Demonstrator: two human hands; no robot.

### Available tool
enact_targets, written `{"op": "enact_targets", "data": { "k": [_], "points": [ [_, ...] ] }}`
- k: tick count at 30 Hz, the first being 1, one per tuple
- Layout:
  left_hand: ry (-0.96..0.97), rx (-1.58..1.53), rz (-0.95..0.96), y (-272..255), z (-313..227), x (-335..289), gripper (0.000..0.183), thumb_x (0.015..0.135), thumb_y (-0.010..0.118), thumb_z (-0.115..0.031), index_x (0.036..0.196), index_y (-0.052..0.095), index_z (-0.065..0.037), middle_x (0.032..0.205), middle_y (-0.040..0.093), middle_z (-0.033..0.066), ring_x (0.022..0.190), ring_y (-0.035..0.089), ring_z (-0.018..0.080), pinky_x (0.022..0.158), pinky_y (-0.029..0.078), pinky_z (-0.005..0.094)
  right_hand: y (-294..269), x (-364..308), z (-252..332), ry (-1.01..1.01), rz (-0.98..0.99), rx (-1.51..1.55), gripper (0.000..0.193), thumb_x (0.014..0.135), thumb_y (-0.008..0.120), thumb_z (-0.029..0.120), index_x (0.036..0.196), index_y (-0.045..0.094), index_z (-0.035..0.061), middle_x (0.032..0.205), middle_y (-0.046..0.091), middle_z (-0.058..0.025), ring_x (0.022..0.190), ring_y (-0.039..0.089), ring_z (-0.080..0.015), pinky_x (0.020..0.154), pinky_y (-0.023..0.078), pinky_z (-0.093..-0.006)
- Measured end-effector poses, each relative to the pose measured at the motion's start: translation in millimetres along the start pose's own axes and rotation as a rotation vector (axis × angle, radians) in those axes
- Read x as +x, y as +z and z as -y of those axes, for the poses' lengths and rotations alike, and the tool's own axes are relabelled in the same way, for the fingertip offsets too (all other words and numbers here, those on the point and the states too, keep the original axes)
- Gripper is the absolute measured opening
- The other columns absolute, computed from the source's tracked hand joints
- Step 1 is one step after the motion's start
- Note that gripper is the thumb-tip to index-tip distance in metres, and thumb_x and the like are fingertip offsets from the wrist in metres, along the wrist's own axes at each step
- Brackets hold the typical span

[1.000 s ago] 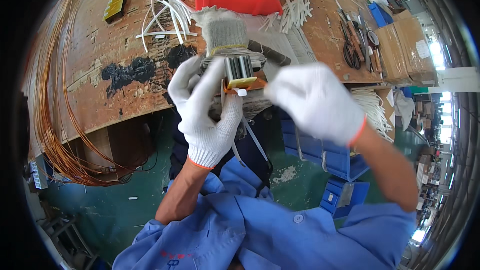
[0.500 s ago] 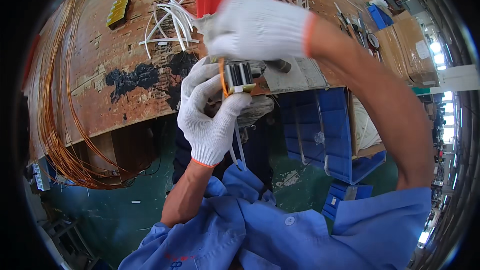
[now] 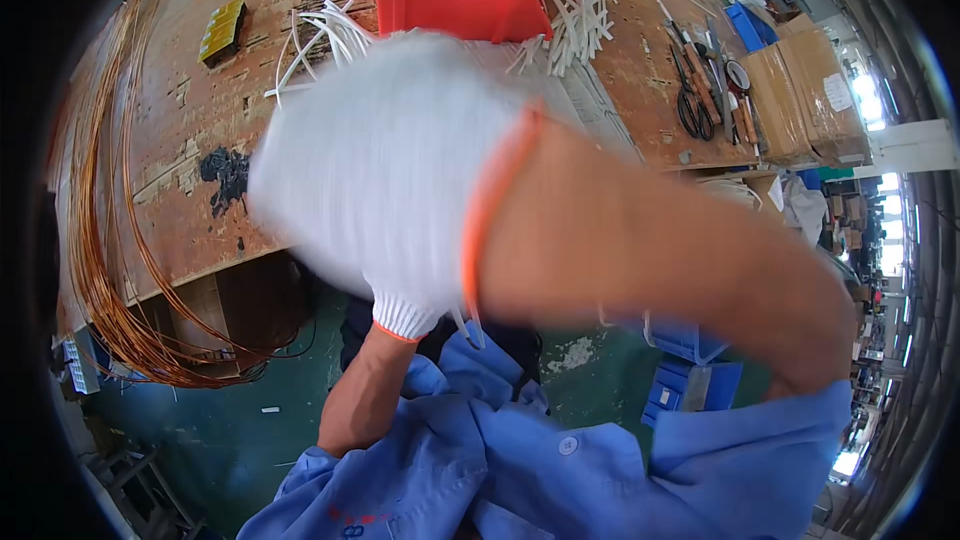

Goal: Manually tape insulation, wind coils, and tie zip-ties to assemble electronic transformers on an industrial fabrication floor.

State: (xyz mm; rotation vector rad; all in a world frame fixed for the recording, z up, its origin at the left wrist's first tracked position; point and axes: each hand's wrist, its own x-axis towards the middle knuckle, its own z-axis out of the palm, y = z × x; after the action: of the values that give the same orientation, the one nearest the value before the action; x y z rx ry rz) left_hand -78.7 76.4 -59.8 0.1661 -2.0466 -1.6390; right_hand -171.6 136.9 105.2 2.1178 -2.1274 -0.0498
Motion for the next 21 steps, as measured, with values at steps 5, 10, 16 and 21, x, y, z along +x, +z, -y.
{"op": "enact_targets", "data": {
  "k": [5, 10, 16, 21],
  "points": [
    [0.189, -0.074, -0.181, 8, 11, 5, 0.05, 0.085, 0.098, -0.021, 0.125, 0.077, 0.002, 0.142, 0.069, 0.0196, 0.143, 0.061, 0.0378, 0.116, 0.052, 0.0491, 31, -54, -88, 0.418, 0.14, 0.547, 0.017, 0.089, 0.077, 0.021, 0.086, 0.076, 0.0043, 0.074, 0.068, -0.0142, 0.071, 0.073, -0.0321, 0.072, 0.058, -0.0474],
    [0.402, 0.127, -0.079, 1, 3, 14, 0.07, 0.075, 0.103, -0.029, 0.13, 0.07, 0.0, 0.141, 0.067, 0.0178, 0.143, 0.056, 0.0456, 0.122, 0.044, 0.0573, 19, -139, 52, 0.431, 0.035, 0.206, 0.014, 0.096, 0.069, 0.019, 0.097, 0.076, 0.0069, 0.067, 0.059, -0.0102, 0.06, 0.068, -0.0234, 0.053, 0.05, -0.0386],
    [0.289, 0.071, -0.049, 16, 26, 4, 0.07, 0.075, 0.103, -0.03, 0.129, 0.069, -0.003, 0.138, 0.067, 0.0167, 0.142, 0.055, 0.0465, 0.12, 0.044, 0.0586, -6, -32, 73, 0.226, 0.073, -0.078, 0.022, 0.08, 0.072, 0.026, 0.088, 0.074, 0.0047, 0.067, 0.062, -0.0088, 0.057, 0.066, -0.0242, 0.047, 0.049, -0.0442],
    [0.068, -0.025, 0.009, 12, 5, -3, 0.048, 0.083, 0.097, -0.019, 0.122, 0.077, 0.001, 0.135, 0.073, 0.017, 0.143, 0.059, 0.0404, 0.119, 0.047, 0.0503, 21, 0, -60, -0.09, -0.005, 0.032, 0.026, 0.086, 0.082, 0.029, 0.079, 0.08, 0.0043, 0.08, 0.078, -0.0104, 0.076, 0.078, -0.03, 0.069, 0.061, -0.0454]
  ]
}}
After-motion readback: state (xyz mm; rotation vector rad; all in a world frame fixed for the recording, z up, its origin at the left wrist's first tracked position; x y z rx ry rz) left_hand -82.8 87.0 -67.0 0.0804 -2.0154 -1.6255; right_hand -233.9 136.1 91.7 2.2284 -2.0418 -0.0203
